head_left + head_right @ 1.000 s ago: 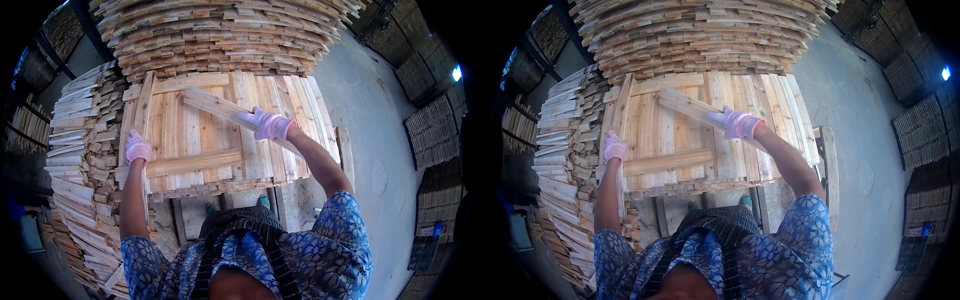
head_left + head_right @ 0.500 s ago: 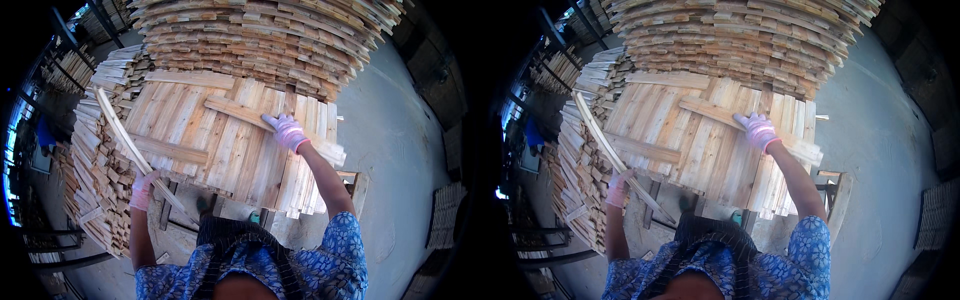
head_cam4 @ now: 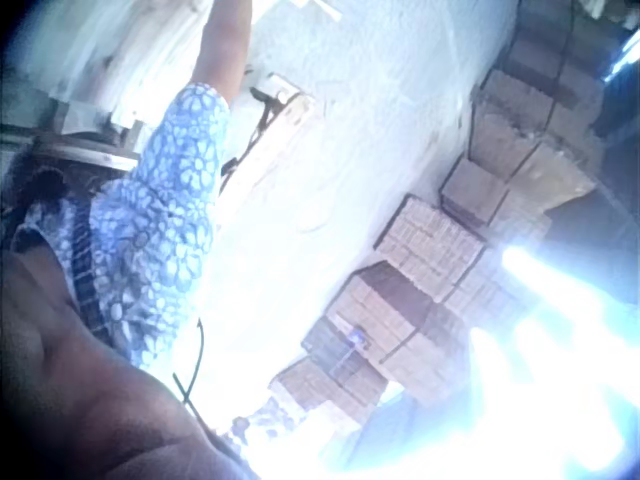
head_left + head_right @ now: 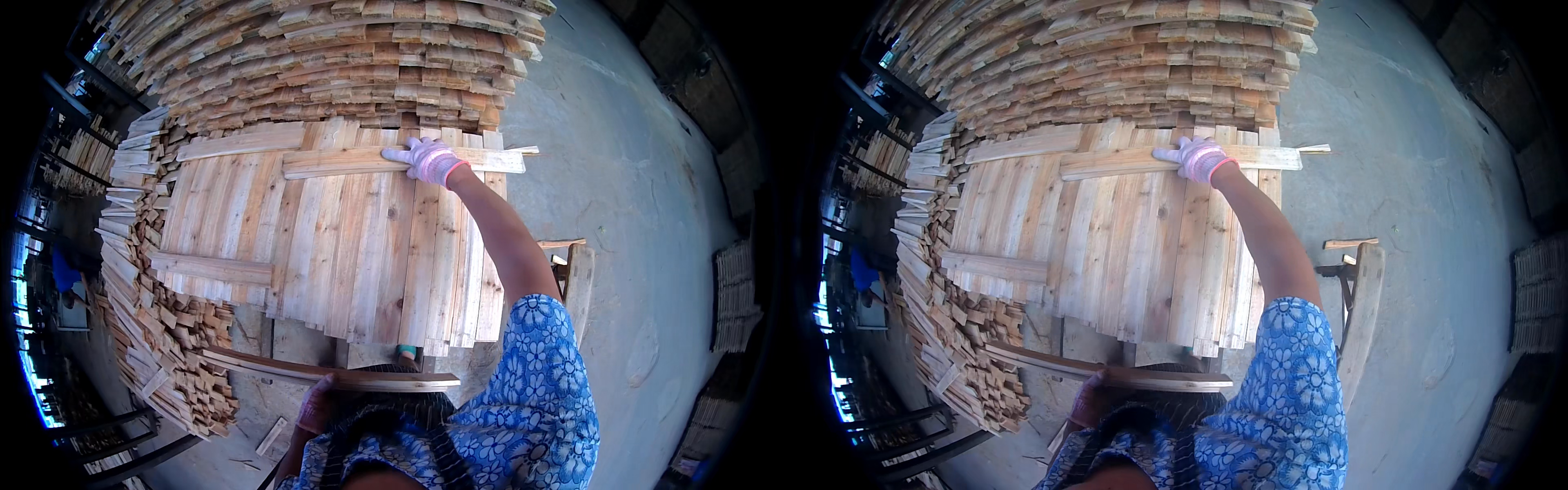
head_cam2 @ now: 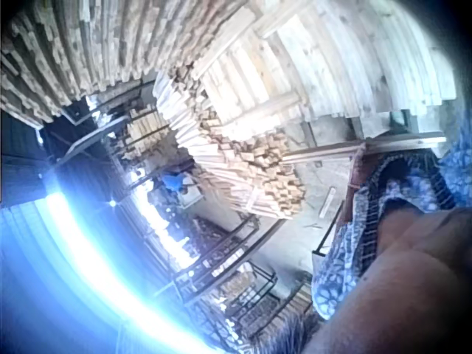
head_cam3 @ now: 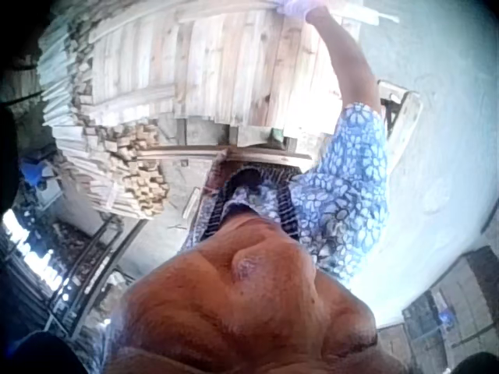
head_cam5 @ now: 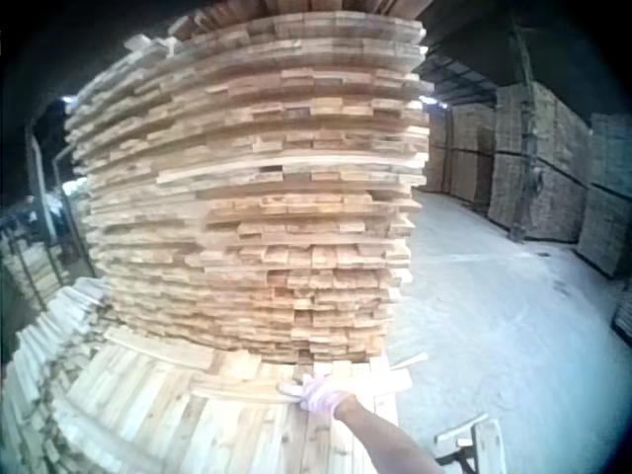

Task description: The person picks up wooden planks from a pile and stacks them onto a larger stack. They wear pink gloves and handle the planks by hand, arranging them in layers.

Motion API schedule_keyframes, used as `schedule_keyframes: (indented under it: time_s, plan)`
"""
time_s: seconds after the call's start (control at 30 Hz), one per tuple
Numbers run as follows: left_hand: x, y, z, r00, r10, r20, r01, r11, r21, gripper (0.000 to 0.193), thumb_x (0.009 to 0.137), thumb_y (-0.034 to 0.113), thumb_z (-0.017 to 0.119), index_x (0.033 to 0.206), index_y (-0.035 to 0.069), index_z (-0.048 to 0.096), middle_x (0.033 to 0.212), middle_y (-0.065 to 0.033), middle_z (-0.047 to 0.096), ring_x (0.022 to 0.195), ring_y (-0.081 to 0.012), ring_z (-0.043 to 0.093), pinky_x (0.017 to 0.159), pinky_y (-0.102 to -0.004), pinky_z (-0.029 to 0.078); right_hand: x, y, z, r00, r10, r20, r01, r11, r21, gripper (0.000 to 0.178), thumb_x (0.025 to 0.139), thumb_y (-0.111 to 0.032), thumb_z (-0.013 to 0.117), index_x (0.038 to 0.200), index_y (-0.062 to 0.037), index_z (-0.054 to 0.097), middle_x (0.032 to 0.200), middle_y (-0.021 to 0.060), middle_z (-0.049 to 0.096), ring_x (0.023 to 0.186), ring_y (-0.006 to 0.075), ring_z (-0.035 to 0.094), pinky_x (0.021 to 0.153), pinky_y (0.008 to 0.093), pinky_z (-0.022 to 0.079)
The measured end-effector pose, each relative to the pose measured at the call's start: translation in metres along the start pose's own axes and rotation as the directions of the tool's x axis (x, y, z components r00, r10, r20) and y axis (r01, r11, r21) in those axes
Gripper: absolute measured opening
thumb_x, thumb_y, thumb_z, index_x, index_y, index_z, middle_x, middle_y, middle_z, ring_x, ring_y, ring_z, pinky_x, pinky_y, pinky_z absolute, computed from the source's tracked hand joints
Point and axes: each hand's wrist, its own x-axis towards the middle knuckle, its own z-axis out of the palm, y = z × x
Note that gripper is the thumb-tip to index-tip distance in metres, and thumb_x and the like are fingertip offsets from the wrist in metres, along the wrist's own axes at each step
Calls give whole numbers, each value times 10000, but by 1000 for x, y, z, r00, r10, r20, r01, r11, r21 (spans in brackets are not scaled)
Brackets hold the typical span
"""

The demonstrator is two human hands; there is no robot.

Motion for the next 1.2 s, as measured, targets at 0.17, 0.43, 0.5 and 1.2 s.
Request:
schedule_keyframes:
  time_s: [0.17, 0.43, 0.5, 1.2]
  plan:
    - [35, -25, 10, 981, -115, 153, 115, 993, 11, 770, 847, 372, 806, 1398, -43, 463, 1379, -243, 551, 1274, -371, 551, 1122, -531, 441, -3, -6, -10, 1000, -30, 4, 30, 999, 11, 700, 947, -215, 611, 1536, -487, 349, 1366, 136, 530, 1257, 333, 551, 1023, 455, 479]
    - [93, 4, 35, 953, 66, 296, -34, 993, -112, 684, 922, 295, 726, 1441, -31, 420, 1432, -213, 505, 1323, -392, 513, 1071, -616, 472, 12, -26, -11, 999, 39, -35, -40, 999, -28, 661, 986, -218, 568, 1538, -499, 336, 1475, 127, 483, 1367, 337, 478, 1103, 469, 400]
    - [90, 2, 35, 952, 80, 297, -46, 992, -119, 684, 927, 304, 721, 1438, -36, 419, 1423, -213, 513, 1320, -388, 516, 1066, -610, 479, 4, -24, -6, 995, 54, -89, -56, 998, -27, 661, 972, -272, 603, 1546, -456, 331, 1521, 144, 437, 1418, 356, 420, 1133, 512, 355]
    - [100, -8, 15, 938, 122, 324, -54, 976, -210, 571, 949, 310, 696, 1370, -9, 481, 1329, -239, 551, 1258, -412, 554, 980, -647, 525, -162, 29, 152, 561, 814, -153, -550, 504, 666, 770, 1027, -558, 374, 1619, -108, 176, 1559, 290, 379, 1425, 445, 398, 1146, 471, 365]
